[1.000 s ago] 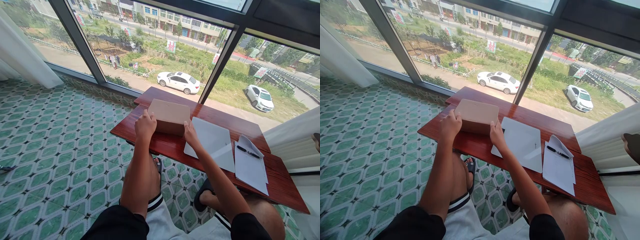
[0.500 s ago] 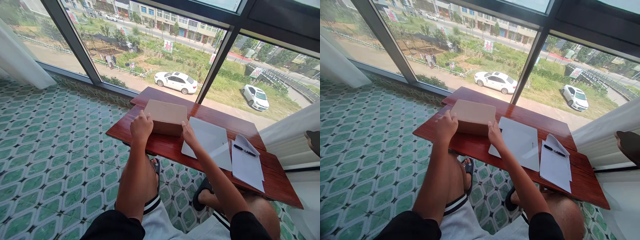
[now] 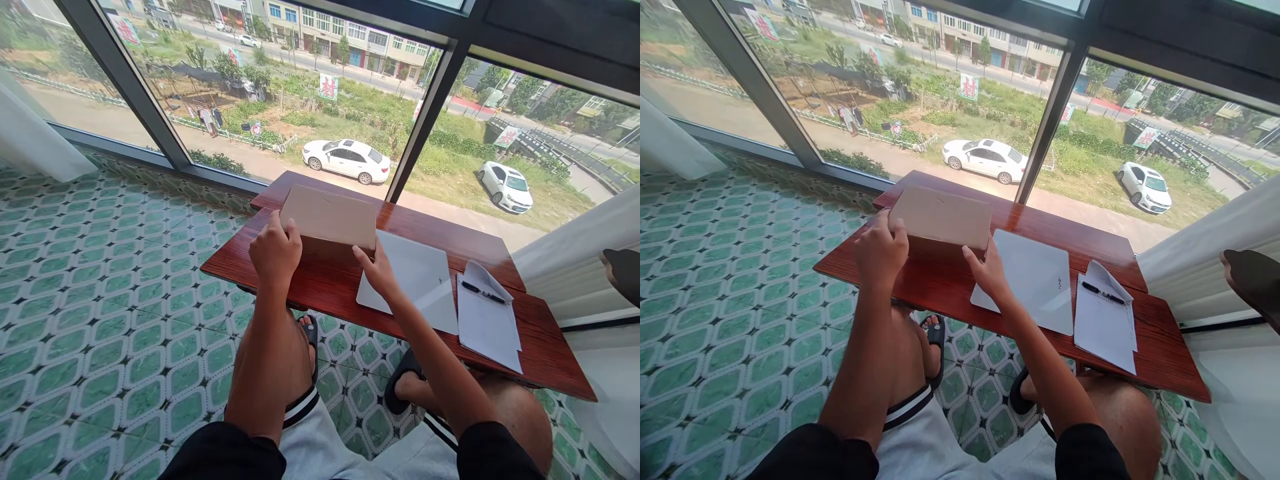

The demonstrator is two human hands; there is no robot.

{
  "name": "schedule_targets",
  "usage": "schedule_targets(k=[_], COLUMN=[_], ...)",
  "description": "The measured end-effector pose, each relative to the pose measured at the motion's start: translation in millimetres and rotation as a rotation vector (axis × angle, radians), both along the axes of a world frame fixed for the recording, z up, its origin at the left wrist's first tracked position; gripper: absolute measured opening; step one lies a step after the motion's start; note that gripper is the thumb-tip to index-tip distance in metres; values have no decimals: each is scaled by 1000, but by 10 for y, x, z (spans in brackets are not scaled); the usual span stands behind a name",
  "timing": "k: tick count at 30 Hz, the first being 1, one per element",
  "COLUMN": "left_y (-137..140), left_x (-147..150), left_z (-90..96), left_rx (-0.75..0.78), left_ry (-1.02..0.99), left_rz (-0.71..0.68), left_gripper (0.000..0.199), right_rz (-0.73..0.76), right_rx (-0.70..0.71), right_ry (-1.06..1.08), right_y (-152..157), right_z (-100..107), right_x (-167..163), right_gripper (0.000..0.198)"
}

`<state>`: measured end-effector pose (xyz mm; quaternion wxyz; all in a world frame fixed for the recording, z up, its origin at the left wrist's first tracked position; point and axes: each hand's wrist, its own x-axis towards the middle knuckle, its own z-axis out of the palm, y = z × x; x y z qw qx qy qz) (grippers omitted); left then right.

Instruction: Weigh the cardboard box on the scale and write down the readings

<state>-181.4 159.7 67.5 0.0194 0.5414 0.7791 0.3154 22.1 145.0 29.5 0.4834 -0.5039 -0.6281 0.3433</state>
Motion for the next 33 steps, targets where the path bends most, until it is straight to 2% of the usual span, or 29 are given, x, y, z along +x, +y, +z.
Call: schedule_targets(k=[6, 24, 28, 33], left_y=[2, -50, -89, -82], left_x=[109, 648, 799, 969], left_z=[-19, -49, -121, -327], left_rx=[43, 37, 105, 254], left_ry=[-26, -159, -332, -629], left_rz=[-24, -217, -349, -628], left_gripper=[55, 51, 49, 51], right_rz=[-30, -130, -182, -244], right_rx=[-19, 11, 41, 59], right_ry=[30, 2, -16, -5], right_y=[-31, -321, -400, -508], right_z=[-6, 58, 63, 56], right_x=[166, 922, 1170, 1501], right_gripper=[70, 58, 56, 58])
